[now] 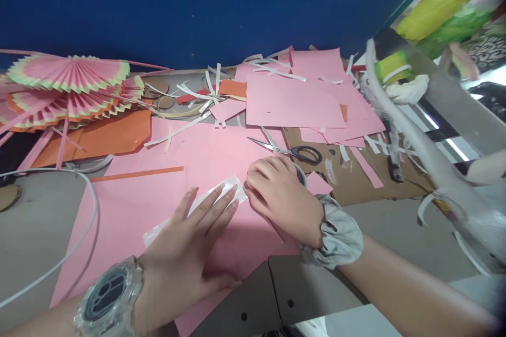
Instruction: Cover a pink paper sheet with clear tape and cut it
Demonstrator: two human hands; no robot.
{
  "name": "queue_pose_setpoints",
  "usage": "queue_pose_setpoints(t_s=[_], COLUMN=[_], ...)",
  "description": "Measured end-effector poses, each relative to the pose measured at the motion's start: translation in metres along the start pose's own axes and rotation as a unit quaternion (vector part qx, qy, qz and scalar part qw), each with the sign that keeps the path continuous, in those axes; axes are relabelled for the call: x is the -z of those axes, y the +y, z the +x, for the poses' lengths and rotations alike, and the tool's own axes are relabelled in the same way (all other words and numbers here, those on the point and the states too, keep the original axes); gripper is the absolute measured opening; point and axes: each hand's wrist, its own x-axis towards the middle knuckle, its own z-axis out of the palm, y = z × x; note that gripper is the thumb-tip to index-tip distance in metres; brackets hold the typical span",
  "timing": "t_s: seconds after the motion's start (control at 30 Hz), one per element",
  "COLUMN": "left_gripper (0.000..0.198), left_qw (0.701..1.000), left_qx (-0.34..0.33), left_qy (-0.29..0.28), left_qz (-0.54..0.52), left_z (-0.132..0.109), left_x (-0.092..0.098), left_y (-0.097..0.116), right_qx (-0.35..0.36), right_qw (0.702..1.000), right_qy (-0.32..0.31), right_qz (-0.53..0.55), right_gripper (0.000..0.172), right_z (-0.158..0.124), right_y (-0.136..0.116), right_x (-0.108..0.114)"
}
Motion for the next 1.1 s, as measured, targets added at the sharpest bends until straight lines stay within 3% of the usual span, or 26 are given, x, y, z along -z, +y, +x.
queue_pose_setpoints(t_s=[0.4, 0.6, 0.73, 0.93, 1.1], left_gripper=[0.091, 0.086, 0.078, 0.063, 0.062], left_qw=[0.999, 1.000, 0.994, 0.999, 0.998], left_qx=[-0.009, 0.003, -0.038, -0.006, -0.003], left_qy=[-0.031, 0.007, 0.027, -0.003, 0.032], left_qz=[-0.035, 0.029, 0.098, 0.054, 0.049], left_z=[0.020, -0.009, -0.024, 0.004, 0.014], left_x=[0.011, 0.012, 0.024, 0.022, 0.006], left_y=[-0.007, -0.007, -0.010, -0.006, -0.003], right_qx=[-0.030, -0.024, -0.015, -0.012, -0.016], right_qw=[0.999, 1.000, 1.000, 1.000, 1.000], right_qy=[0.002, 0.004, 0.005, -0.004, -0.009], right_qz=[0.012, 0.020, 0.021, 0.024, 0.018], right_gripper=[0.014, 0.016, 0.016, 0.018, 0.017], right_z=[-0.001, -0.001, -0.002, -0.003, -0.003], right_y=[-0.002, 0.001, 0.001, 0.001, 0.001], right_x=[-0.001, 0.002, 0.004, 0.006, 0.005])
